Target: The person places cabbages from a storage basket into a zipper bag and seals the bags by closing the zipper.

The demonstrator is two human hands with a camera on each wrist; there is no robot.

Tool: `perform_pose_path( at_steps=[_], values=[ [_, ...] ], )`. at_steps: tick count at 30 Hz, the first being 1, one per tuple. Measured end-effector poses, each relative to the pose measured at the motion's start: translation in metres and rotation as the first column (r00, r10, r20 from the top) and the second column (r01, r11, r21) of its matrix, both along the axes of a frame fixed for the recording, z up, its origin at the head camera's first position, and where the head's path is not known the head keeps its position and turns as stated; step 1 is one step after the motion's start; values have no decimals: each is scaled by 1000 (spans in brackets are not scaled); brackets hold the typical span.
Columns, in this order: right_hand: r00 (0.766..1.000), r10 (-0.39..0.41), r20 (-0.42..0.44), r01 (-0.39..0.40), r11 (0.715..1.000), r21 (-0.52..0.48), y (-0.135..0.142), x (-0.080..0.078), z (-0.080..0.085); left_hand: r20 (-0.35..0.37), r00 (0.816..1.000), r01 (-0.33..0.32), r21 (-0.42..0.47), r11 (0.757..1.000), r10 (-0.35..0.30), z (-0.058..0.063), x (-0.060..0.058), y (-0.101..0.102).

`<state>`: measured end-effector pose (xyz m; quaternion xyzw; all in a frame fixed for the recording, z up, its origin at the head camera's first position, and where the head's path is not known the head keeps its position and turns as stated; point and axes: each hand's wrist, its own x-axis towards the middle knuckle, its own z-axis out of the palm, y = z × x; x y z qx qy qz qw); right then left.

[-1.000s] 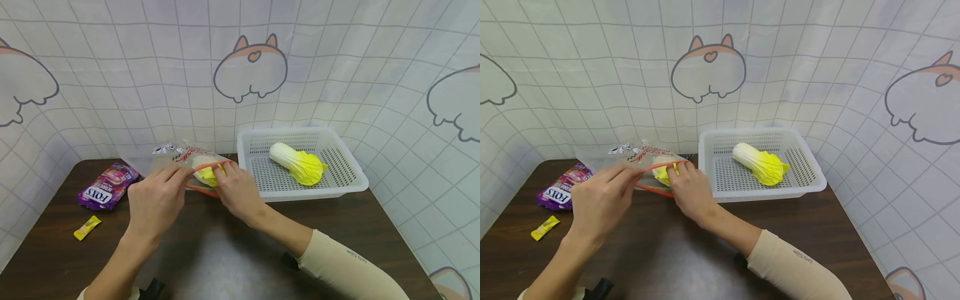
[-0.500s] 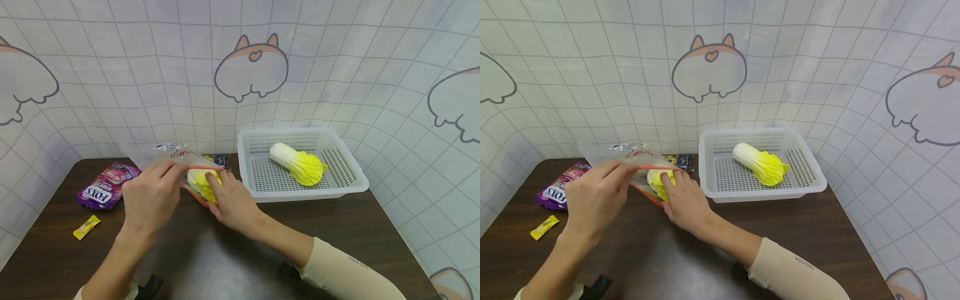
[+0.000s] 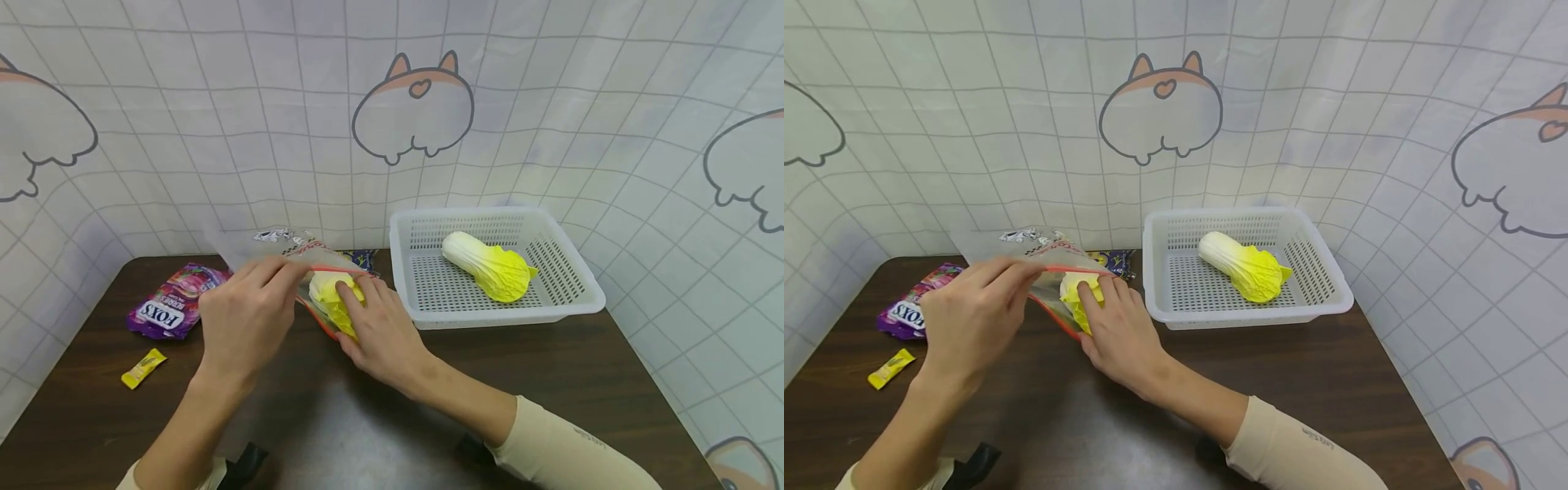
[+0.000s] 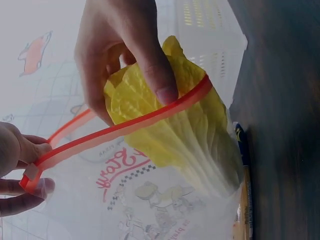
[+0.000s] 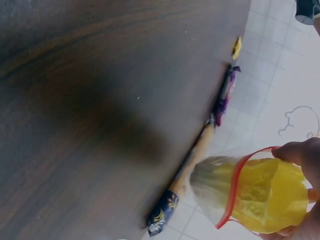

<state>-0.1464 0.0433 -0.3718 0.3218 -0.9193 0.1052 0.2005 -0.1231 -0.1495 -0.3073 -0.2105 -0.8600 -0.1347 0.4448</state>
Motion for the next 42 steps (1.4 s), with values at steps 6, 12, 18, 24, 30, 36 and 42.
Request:
perform_pose_path(
  at_steps=[6,12,18,24,30,36,42],
  values=[
    [1000,11,7,-11,1000,-20,2,8,3,1,1000,1,-4,1000,-1,0,0,1],
    [998,23,65,-21,999,-32,7,15,7,25,1000,8,-14,1000,-8,-1,0,2],
    [991,55,123,-46,996,-75,13,20,12,18,1000,18,-13,1000,-17,-1,-1,4],
    [975,99,200,-67,985,-159,21,22,16,23,1000,16,-27,1000,-15,-2,-2,4],
    [966,127,226,-74,971,-229,35,19,21,15,1000,20,-25,999,-19,-2,-2,5],
    [954,102,281,-21,960,-277,52,13,29,12,1000,23,-20,1000,-23,-2,-3,6],
    [945,58,323,42,955,-294,72,-3,46,-3,999,32,-21,999,-32,-3,-4,7]
  ],
)
